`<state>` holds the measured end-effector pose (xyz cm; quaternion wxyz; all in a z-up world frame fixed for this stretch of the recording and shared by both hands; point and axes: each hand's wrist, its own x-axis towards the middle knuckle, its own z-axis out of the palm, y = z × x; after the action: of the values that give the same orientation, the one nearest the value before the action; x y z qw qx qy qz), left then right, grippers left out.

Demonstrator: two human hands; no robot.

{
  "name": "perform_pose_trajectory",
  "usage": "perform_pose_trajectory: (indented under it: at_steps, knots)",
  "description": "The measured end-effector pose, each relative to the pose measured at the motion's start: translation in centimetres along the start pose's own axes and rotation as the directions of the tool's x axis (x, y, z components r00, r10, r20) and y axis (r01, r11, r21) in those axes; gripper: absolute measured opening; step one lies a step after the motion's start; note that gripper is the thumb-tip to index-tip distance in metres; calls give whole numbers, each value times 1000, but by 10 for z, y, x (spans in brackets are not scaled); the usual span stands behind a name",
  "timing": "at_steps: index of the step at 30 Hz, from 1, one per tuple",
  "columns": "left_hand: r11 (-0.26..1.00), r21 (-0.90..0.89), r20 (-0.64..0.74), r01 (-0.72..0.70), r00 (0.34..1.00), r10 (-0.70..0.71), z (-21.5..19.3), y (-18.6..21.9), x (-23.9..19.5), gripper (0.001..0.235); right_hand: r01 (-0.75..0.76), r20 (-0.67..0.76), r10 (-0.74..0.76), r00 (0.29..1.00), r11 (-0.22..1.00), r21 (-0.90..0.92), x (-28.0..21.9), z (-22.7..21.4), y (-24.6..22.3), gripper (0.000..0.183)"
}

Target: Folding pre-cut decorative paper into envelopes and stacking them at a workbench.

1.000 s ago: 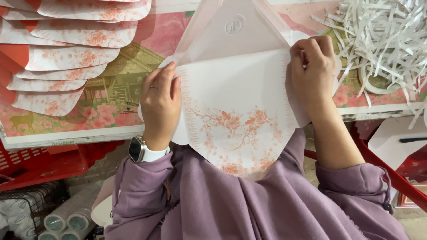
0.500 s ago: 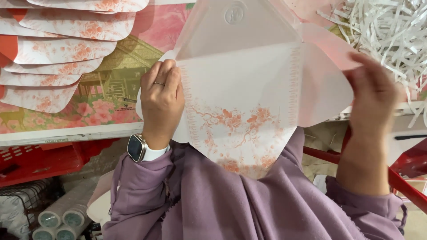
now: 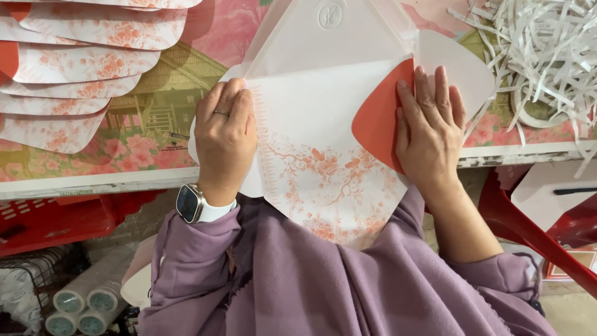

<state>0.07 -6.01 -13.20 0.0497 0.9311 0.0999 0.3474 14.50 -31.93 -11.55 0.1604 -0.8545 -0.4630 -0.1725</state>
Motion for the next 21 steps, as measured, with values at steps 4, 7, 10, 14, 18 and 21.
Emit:
perform_pose_trajectory:
  at_steps: [4, 7, 10, 14, 18, 21]
  knots:
    - [1000, 13, 8, -12, 1000, 12, 1, -1, 0, 6, -9, 28, 10, 1000, 1000, -16, -2, 2, 0, 30]
    - [1000, 11, 25, -14, 1000, 14, 1, 0, 1, 7, -16, 26, 16, 1000, 999, -28, -3, 3, 1, 29]
    - [999, 38, 10, -33, 999, 32, 2, -1, -1, 6, -11, 36, 12, 999, 999, -32, -3, 3, 1, 29]
    - [998, 48, 15, -28, 1000, 27, 4, -2, -1, 4, -8, 63, 7, 998, 1000, 26, 0, 3, 5, 32]
    - [997, 53, 17, -48, 999, 47, 0, -2, 0, 4, -32, 86, 30, 996, 999, 18, -3, 4, 0, 35]
    - [995, -98, 146, 18, 989, -3, -21, 9, 12, 10, -73, 261, 65, 963, 997, 23, 5, -11, -3, 41]
